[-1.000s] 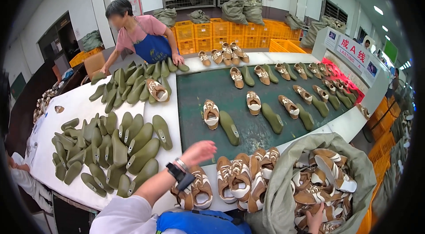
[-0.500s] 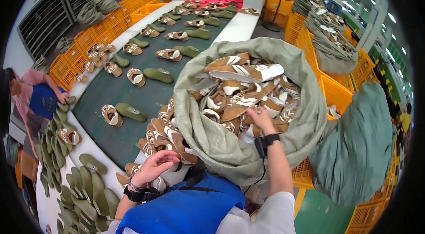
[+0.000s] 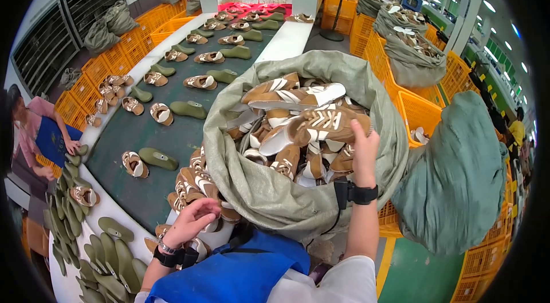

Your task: Sort and arrange shoe lasts and shoe components on a table and conveyor in a manufacturing facility.

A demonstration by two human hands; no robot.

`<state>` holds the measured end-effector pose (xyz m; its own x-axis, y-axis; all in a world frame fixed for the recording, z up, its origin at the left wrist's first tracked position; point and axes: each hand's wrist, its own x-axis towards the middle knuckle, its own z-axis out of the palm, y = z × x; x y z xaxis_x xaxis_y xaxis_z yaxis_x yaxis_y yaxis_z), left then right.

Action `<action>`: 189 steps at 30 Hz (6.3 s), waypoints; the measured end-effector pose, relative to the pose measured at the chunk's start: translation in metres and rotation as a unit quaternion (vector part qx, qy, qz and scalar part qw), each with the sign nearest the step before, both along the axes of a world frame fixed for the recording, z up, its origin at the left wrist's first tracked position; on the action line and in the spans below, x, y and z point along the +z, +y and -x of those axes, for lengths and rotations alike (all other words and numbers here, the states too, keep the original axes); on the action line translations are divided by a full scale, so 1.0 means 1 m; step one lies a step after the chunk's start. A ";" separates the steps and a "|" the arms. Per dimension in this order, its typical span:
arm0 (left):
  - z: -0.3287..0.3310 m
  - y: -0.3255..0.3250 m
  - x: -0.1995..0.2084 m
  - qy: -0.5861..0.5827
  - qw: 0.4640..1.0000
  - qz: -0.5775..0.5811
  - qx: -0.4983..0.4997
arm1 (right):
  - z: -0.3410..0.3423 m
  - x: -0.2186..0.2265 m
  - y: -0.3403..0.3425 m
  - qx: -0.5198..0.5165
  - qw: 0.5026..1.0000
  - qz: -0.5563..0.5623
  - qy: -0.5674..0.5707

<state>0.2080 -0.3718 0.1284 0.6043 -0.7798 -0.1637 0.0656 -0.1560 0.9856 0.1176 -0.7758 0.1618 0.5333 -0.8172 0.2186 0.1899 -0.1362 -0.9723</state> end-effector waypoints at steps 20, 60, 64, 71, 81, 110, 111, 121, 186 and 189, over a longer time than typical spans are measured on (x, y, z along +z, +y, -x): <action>-0.029 0.051 0.009 0.277 0.921 0.235 0.144 | -0.074 -0.015 0.119 0.372 0.885 -0.277 0.046; 0.021 0.058 -0.016 -0.334 0.924 -0.179 -0.049 | -0.029 -0.154 -0.006 0.136 0.812 0.297 0.484; 0.026 0.050 -0.013 -0.339 0.922 -0.175 -0.064 | -0.035 -0.154 0.002 0.093 0.781 0.260 0.561; 0.028 0.043 -0.011 -0.351 0.920 -0.161 -0.067 | -0.026 -0.170 -0.027 0.031 0.882 0.149 0.447; 0.015 0.032 -0.006 -0.360 0.919 -0.134 -0.092 | 0.037 -0.059 0.054 0.254 0.889 -0.371 -0.090; 0.016 0.072 0.012 -0.187 0.896 0.125 0.382 | -0.099 -0.086 0.280 0.615 0.556 -0.556 0.068; 0.010 0.076 0.009 -0.123 0.874 0.144 0.447 | -0.097 -0.078 0.283 0.665 0.397 -0.632 0.022; -0.031 0.121 0.001 0.100 0.799 0.323 0.497 | -0.090 -0.102 0.295 0.674 0.141 -0.707 0.163; -0.168 0.260 -0.145 -0.034 0.886 -0.322 0.332 | -0.175 -0.041 0.231 0.598 0.770 -0.013 0.222; -0.112 0.296 -0.119 -0.119 0.889 -0.316 0.308 | -0.198 0.002 0.256 0.610 0.676 0.394 0.126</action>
